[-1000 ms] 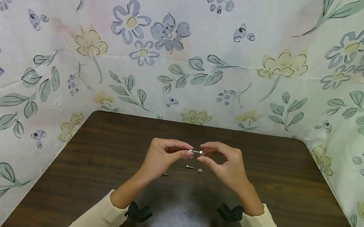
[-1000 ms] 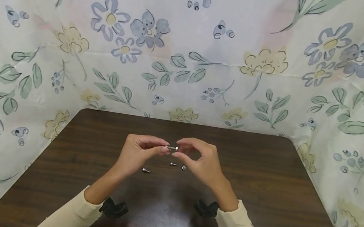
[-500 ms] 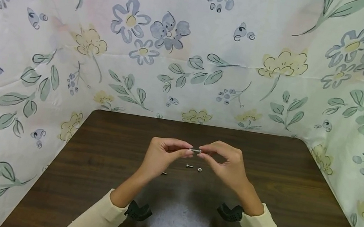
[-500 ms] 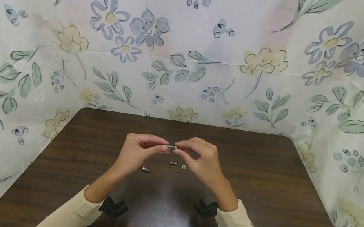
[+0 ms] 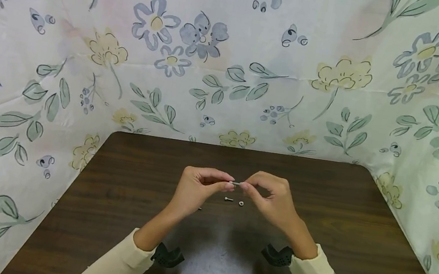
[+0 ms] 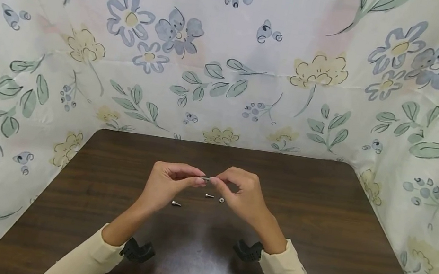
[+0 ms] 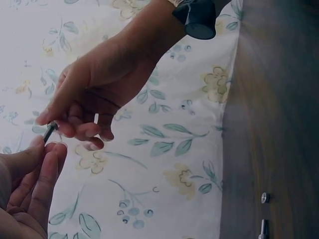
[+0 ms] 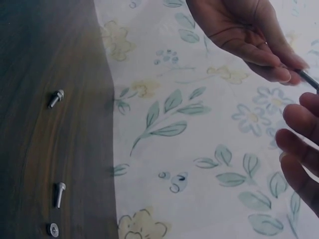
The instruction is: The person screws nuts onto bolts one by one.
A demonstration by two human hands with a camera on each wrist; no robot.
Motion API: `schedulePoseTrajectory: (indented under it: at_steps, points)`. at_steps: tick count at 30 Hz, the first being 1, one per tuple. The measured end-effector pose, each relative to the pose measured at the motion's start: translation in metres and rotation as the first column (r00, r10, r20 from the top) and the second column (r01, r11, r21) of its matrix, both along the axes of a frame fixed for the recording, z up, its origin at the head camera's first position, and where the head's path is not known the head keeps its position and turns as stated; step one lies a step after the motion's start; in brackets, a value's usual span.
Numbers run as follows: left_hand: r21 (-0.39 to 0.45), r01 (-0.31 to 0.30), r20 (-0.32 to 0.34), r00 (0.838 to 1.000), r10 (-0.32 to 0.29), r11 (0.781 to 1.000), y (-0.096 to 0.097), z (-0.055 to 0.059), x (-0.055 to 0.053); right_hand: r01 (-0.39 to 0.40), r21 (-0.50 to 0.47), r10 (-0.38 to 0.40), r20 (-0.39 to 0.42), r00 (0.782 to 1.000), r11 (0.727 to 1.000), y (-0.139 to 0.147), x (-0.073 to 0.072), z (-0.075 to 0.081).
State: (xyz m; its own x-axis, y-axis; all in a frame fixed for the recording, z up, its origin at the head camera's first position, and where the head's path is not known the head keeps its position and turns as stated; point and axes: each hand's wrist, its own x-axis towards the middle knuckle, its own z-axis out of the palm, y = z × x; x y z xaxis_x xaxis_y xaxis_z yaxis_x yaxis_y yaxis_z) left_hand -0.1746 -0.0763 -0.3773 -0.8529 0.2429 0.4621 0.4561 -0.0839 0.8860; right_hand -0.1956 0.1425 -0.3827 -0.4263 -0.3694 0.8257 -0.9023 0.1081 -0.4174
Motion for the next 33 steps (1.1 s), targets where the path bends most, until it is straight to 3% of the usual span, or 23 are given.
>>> schedulePoseTrajectory:
  at_steps: [8,19,33]
  points:
    - [-0.018,-0.008,0.001,1.000,0.008,1.000,0.0010,0.0007,0.0002,0.030,0.011,-0.031,0.078,0.996,0.999,0.0058,0.0010,-0.0012]
    - [-0.014,-0.010,-0.044,0.999,0.009,1.000,-0.0024,0.0000,0.0004,-0.016,0.000,0.015,-0.063,0.998,1.000,0.0032,-0.0003,0.0053]
    - [0.002,0.007,-0.018,1.000,-0.007,1.000,-0.0004,-0.0021,0.0004,-0.009,0.005,0.009,-0.071,0.997,1.000,0.0029,-0.0029,0.0019]
